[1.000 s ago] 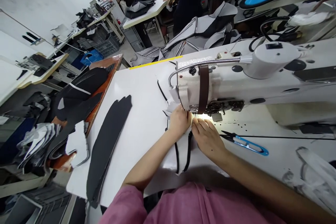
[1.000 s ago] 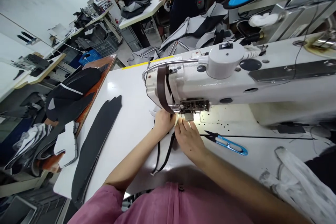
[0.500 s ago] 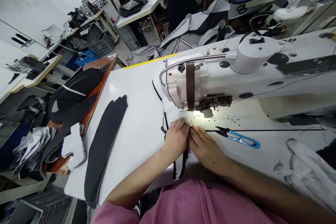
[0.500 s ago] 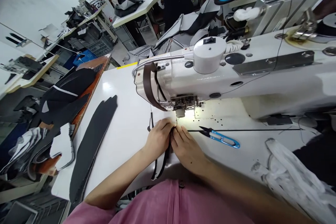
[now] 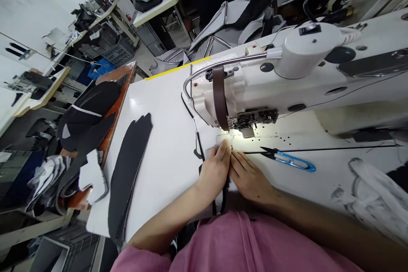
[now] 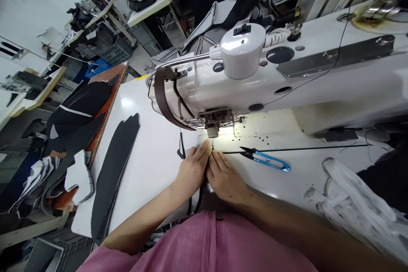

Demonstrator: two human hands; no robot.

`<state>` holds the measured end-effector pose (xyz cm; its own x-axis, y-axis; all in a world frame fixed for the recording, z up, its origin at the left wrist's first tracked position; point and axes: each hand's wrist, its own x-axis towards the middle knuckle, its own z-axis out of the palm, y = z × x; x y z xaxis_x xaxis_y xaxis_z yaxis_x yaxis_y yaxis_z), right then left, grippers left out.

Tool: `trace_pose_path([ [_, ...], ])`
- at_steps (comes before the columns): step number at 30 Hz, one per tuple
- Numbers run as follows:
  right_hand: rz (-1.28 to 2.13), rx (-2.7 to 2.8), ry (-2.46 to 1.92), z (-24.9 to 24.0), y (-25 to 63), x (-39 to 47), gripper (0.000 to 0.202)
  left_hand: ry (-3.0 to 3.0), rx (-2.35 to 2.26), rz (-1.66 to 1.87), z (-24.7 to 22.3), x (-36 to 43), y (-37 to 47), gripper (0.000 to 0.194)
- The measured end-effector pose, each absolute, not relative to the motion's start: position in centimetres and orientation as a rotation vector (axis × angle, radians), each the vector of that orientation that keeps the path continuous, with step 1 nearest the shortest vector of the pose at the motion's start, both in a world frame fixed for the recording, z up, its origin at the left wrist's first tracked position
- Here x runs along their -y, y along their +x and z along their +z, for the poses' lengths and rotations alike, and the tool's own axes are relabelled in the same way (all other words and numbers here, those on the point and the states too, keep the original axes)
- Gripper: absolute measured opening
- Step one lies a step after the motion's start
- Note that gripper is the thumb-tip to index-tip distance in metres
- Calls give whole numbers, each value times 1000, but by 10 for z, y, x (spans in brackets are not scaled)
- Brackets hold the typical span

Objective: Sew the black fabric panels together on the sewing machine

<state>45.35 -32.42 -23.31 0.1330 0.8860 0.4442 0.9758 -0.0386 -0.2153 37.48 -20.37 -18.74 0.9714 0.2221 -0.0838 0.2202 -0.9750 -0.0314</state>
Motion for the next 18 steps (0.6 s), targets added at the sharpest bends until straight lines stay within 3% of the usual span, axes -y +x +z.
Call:
trace_pose_path([
  [8,-322,1789,-1978,-230,453,322,36,-3183,246,274,-178,192,385,32],
  [18,-61,1741,-1956,-229,475,307,42,-3190,337,316,-163,174,411,25],
])
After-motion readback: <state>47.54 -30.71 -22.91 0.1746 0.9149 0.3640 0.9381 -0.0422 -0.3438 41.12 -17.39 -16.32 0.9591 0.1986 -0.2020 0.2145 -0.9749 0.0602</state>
